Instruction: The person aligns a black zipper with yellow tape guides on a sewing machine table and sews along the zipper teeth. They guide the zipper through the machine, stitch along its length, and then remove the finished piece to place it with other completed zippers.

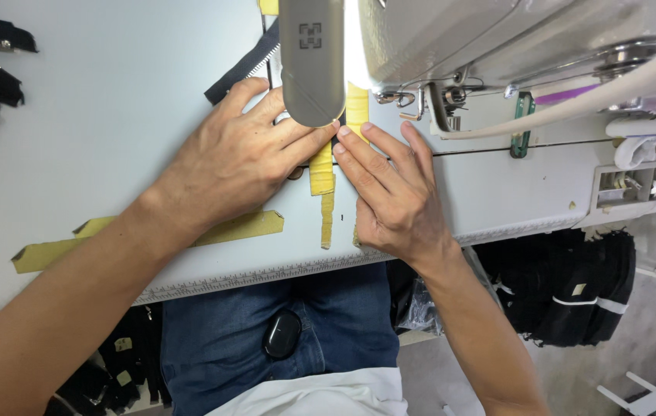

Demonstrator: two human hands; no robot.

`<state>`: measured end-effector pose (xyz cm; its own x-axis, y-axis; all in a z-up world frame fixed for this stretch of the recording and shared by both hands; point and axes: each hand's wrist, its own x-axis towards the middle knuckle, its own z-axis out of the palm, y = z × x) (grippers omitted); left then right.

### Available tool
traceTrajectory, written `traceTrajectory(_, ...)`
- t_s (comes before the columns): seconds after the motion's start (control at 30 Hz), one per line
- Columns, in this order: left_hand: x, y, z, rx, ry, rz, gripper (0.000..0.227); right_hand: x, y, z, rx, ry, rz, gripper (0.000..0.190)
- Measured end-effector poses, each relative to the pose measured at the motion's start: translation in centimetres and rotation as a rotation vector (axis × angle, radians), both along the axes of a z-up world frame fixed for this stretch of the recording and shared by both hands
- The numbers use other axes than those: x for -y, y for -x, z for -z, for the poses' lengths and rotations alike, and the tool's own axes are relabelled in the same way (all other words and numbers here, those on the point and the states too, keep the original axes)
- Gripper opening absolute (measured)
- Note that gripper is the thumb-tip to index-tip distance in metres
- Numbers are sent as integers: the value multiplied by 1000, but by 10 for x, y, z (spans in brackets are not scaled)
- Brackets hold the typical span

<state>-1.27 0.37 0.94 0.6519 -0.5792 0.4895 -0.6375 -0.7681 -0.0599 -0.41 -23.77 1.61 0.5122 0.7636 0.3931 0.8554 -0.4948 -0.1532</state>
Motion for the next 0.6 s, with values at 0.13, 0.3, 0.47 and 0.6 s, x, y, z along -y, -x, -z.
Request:
traceTrajectory(0.13, 1, -4, -1, -40, 68, 33, 35, 1, -3, -2, -9, -1, -7, 41)
traceTrajectory(0.3, 2, -7, -7, 27, -42, 7, 32, 1, -5, -1, -31, 2, 2, 41)
traceTrajectory(0.47, 4, -9, -10, 8, -44, 32, 24, 1, -7, -2, -44, -11, -8, 43)
traceTrajectory(0.6, 4, -8, -12, 41, -46, 33, 16, -1, -6, -4, -63, -24, -7, 42)
